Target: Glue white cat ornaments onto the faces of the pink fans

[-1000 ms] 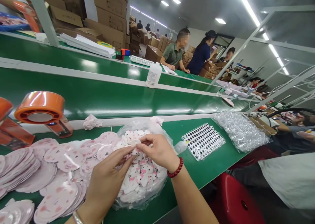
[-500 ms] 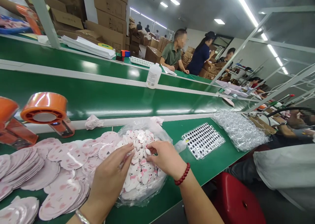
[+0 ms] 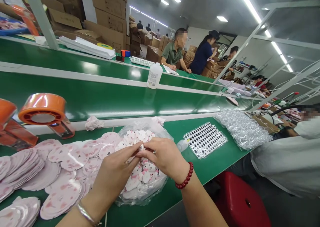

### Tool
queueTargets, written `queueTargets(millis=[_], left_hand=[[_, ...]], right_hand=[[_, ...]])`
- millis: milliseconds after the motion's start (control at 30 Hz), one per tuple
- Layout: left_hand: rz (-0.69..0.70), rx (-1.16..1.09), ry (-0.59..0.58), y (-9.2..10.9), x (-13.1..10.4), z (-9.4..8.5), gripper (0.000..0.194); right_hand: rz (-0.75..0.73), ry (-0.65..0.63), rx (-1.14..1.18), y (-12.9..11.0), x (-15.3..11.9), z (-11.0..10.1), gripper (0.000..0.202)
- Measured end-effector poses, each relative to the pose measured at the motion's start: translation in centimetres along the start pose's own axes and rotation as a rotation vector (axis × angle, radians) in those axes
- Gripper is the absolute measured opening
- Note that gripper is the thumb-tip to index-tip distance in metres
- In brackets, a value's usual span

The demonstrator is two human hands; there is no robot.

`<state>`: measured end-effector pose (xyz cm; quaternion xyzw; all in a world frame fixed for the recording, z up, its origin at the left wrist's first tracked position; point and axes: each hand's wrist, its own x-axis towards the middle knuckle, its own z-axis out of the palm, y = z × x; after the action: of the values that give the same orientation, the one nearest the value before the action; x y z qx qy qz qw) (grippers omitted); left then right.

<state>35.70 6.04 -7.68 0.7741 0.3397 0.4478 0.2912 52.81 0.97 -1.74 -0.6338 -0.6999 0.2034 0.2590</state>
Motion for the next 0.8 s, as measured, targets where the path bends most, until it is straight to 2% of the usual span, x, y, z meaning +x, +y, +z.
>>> queueTargets(millis=[133,267,367,500,667,800], left_hand=[[-0.26,-0.226,-0.062,0.2,0.5,-0.4,0.039],[-0.472,-0.41,-0.118,0.7,1.1,-0.7,0.048],[-0.577,-0.474,-0.126,1.0,1.4,-0.8,0.049],[-0.662,-0.538,-0.115,1.5,1.4,-0.8,0.052],[-0.721,-0.555,-0.116,1.3,1.4,-0.9,0.065],[-0.675,-0.382,-0.088,0.2,1.3,-1.2,0.066]], right_hand=[[-0.048,-0.058,0.161,0.8,0.2,-0.3,0.031],[-0.001,-0.118,0.42,1.8,0.2,0.1,0.033],[0.067,-0.148,0.568,2.3,0.4,0.6,0.034],[0.147,-0.181,0.67,2.6,0.9,0.8,0.047],[0.205,-0.159,0.595,3.0,1.2,1.0,0.043],[0.234,0.007,0.332,2.9,0.4,1.4,0.039]])
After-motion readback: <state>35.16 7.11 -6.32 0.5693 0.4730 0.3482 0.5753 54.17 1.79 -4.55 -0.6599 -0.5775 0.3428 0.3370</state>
